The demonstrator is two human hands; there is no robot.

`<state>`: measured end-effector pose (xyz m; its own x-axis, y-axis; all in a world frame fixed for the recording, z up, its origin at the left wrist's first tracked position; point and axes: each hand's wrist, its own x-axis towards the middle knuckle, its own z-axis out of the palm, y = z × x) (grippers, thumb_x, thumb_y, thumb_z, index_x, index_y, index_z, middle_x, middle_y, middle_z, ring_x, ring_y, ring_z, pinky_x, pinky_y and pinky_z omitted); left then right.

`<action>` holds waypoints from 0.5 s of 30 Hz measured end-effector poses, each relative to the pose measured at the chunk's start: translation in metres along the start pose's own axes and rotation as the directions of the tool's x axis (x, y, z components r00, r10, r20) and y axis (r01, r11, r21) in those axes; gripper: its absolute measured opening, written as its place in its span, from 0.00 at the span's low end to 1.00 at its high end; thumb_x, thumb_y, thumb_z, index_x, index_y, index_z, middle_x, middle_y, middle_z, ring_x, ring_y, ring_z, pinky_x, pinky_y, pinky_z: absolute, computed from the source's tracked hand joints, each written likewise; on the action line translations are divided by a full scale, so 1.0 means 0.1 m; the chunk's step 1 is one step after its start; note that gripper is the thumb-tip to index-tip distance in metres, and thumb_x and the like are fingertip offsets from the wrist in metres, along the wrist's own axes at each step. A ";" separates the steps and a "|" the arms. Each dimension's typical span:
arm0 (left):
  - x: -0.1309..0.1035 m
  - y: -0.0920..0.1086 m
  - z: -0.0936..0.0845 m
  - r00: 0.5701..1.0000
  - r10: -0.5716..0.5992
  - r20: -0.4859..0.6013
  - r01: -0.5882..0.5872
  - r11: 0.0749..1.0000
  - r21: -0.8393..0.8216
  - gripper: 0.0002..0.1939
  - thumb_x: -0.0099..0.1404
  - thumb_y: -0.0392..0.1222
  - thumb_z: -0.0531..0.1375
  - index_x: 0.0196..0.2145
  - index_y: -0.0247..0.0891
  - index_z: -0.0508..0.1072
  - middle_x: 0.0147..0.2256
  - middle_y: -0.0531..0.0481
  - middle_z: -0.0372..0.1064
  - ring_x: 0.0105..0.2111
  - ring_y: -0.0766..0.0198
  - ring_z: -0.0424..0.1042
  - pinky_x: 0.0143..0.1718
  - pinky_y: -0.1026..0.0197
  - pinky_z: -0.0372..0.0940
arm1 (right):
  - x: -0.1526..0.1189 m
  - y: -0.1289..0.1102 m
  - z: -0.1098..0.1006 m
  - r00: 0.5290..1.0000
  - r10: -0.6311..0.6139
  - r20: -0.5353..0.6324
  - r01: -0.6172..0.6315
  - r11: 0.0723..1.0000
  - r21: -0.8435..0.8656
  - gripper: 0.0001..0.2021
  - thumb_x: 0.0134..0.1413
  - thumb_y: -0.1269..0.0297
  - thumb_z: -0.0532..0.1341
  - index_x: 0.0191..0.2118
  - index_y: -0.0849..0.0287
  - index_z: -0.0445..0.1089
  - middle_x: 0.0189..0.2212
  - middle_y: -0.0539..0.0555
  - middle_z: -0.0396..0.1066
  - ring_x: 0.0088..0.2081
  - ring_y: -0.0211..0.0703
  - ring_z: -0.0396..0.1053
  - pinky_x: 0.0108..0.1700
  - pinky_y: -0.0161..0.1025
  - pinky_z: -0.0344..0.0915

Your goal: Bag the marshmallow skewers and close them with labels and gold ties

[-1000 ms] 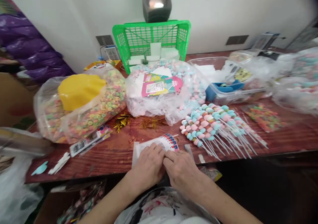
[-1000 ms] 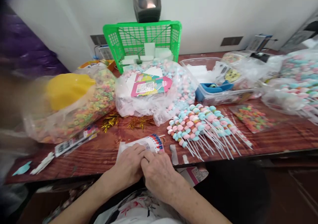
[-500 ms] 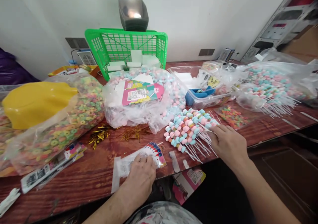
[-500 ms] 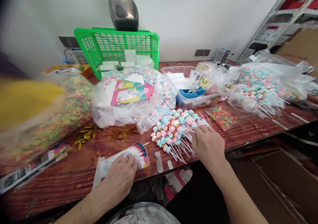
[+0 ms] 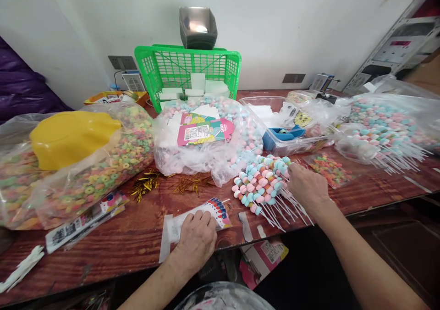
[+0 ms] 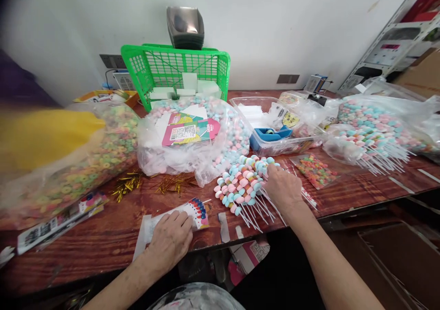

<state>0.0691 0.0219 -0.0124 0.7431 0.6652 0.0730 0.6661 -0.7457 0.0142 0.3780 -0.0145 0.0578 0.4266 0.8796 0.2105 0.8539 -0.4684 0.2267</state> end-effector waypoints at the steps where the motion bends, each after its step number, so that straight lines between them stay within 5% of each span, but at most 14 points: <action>1: -0.01 0.01 0.01 1.000 -0.022 -0.002 0.022 1.000 -0.014 0.08 0.62 0.32 0.55 0.36 0.37 0.73 0.36 0.46 0.71 0.38 0.53 0.67 0.38 0.52 0.60 | -0.02 0.04 -0.07 1.000 -0.011 -0.015 0.011 1.000 0.009 0.11 0.59 0.65 0.54 0.42 0.62 0.71 0.35 0.62 0.75 0.34 0.51 0.74 0.28 0.37 0.56; 5: -0.03 0.03 0.03 0.994 -0.105 -0.043 0.102 0.994 -0.047 0.09 0.62 0.28 0.54 0.33 0.37 0.73 0.33 0.47 0.71 0.36 0.56 0.67 0.36 0.55 0.60 | -0.14 0.21 -0.45 0.972 -0.222 -0.071 0.224 0.974 0.023 0.12 0.60 0.67 0.52 0.41 0.55 0.73 0.38 0.56 0.76 0.36 0.50 0.73 0.28 0.37 0.53; 9: -0.02 -0.02 0.03 0.983 -0.095 -0.155 0.086 0.994 -0.065 0.09 0.63 0.29 0.55 0.28 0.37 0.72 0.31 0.47 0.70 0.34 0.58 0.66 0.34 0.57 0.59 | -0.28 0.12 -0.73 0.842 -0.511 0.173 0.518 0.856 0.009 0.12 0.47 0.79 0.56 0.31 0.54 0.72 0.30 0.51 0.75 0.30 0.45 0.72 0.26 0.37 0.48; 12: 0.00 -0.07 0.00 0.976 -0.049 -0.214 0.043 0.999 -0.031 0.10 0.65 0.32 0.55 0.28 0.38 0.73 0.31 0.47 0.70 0.35 0.56 0.65 0.35 0.56 0.59 | -0.42 -0.09 -0.68 0.755 -0.636 0.162 0.643 0.766 0.009 0.11 0.45 0.80 0.56 0.27 0.57 0.69 0.25 0.52 0.72 0.27 0.43 0.70 0.26 0.39 0.46; 15: -0.01 -0.09 -0.02 0.988 -0.051 -0.148 0.047 0.998 -0.028 0.09 0.65 0.32 0.55 0.31 0.39 0.74 0.33 0.47 0.70 0.36 0.56 0.65 0.36 0.56 0.60 | -0.52 -0.27 -0.49 0.699 -0.714 0.041 0.715 0.698 -0.035 0.09 0.44 0.80 0.58 0.27 0.58 0.67 0.25 0.53 0.70 0.27 0.44 0.68 0.27 0.39 0.47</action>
<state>0.0623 0.0279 -0.0103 0.6905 0.6893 0.2193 0.6985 -0.7142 0.0455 0.3187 -0.0517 0.0875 -0.2994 0.9526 -0.0539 0.8909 0.2994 0.3416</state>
